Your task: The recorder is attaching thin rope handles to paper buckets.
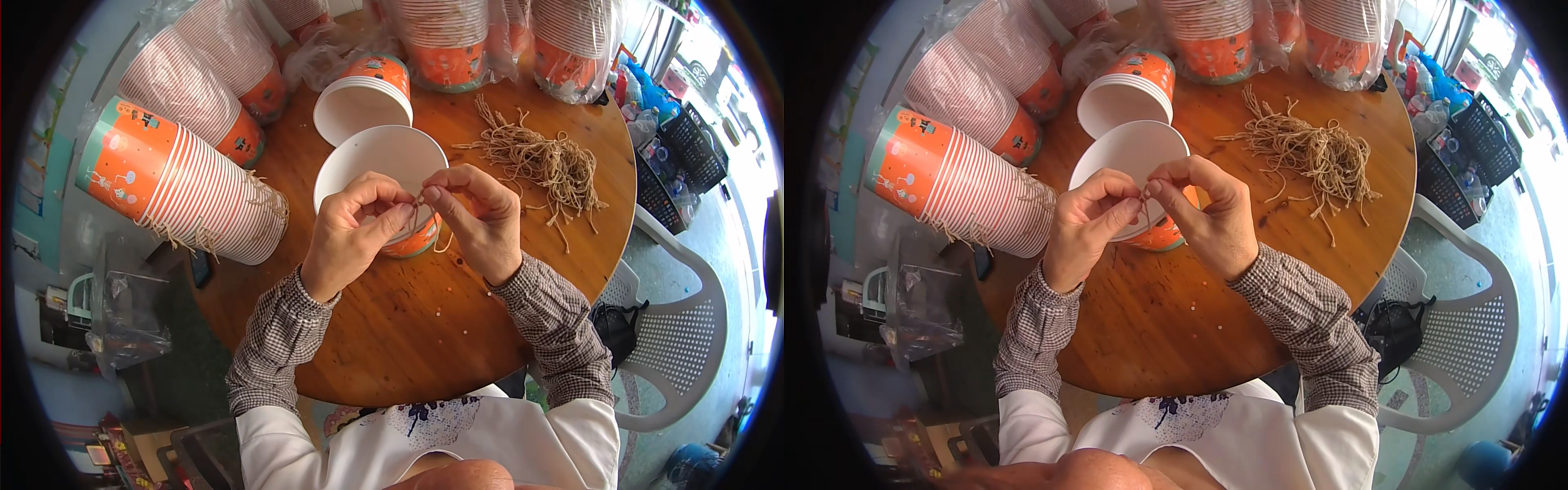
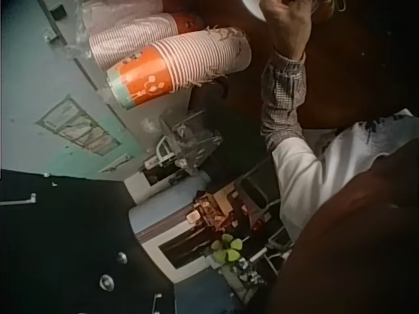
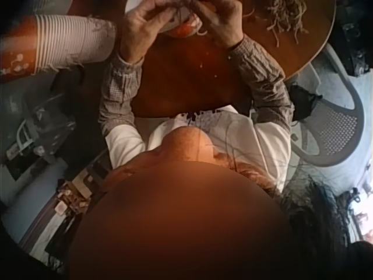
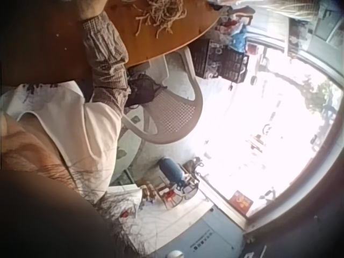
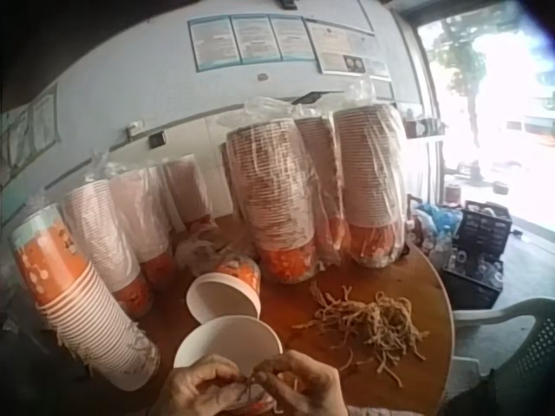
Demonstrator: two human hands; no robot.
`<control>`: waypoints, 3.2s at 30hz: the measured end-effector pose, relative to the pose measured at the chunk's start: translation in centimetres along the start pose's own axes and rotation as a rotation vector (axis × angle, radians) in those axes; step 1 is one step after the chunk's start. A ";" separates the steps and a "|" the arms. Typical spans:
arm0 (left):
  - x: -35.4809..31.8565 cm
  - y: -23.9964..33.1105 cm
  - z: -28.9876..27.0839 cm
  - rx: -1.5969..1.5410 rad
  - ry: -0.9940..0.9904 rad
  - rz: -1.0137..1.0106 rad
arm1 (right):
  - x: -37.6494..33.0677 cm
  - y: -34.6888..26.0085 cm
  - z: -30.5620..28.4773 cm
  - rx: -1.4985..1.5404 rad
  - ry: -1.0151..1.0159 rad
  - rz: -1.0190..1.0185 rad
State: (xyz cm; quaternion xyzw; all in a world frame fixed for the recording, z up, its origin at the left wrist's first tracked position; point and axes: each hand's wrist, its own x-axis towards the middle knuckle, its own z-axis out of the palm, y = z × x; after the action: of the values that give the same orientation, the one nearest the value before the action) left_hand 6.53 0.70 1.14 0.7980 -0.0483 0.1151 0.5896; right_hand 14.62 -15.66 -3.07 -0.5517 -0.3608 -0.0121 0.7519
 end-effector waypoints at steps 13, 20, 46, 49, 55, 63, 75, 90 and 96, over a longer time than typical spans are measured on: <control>-0.7 0.6 0.5 0.447 -0.023 0.240 | 0.0 0.0 -0.4 -0.058 0.051 0.093; -0.5 0.8 0.8 0.432 -0.031 0.206 | 0.2 -0.5 -0.7 -0.064 0.049 0.054; -1.3 0.6 2.1 0.801 0.190 0.503 | 1.2 -3.5 -2.4 -0.395 0.104 -0.328; -2.2 0.0 2.2 0.857 0.185 0.472 | 1.8 -3.8 -3.9 -0.398 0.224 -0.408; -2.9 -1.3 2.8 0.789 0.170 0.429 | 2.1 -4.1 -5.9 -0.251 0.360 -0.301; -2.7 -2.1 3.1 0.923 0.206 0.523 | 1.8 -4.2 -5.0 -0.168 0.226 -0.218; -2.1 -1.5 2.3 1.057 0.068 0.643 | 2.3 -8.8 -2.5 -0.180 0.074 -0.356; -3.6 -1.7 2.6 0.833 0.220 0.521 | 3.9 -9.5 1.2 -0.311 -0.226 -0.410; -3.8 -0.6 3.6 0.758 0.247 0.423 | 3.9 -10.1 1.4 -0.306 -0.199 -0.406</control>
State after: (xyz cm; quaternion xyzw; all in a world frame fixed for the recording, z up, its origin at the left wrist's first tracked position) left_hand 3.48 -2.78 -1.36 0.9106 -0.0939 0.3368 0.2205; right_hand 12.58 -16.97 7.59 -0.5739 -0.5299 -0.1627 0.6028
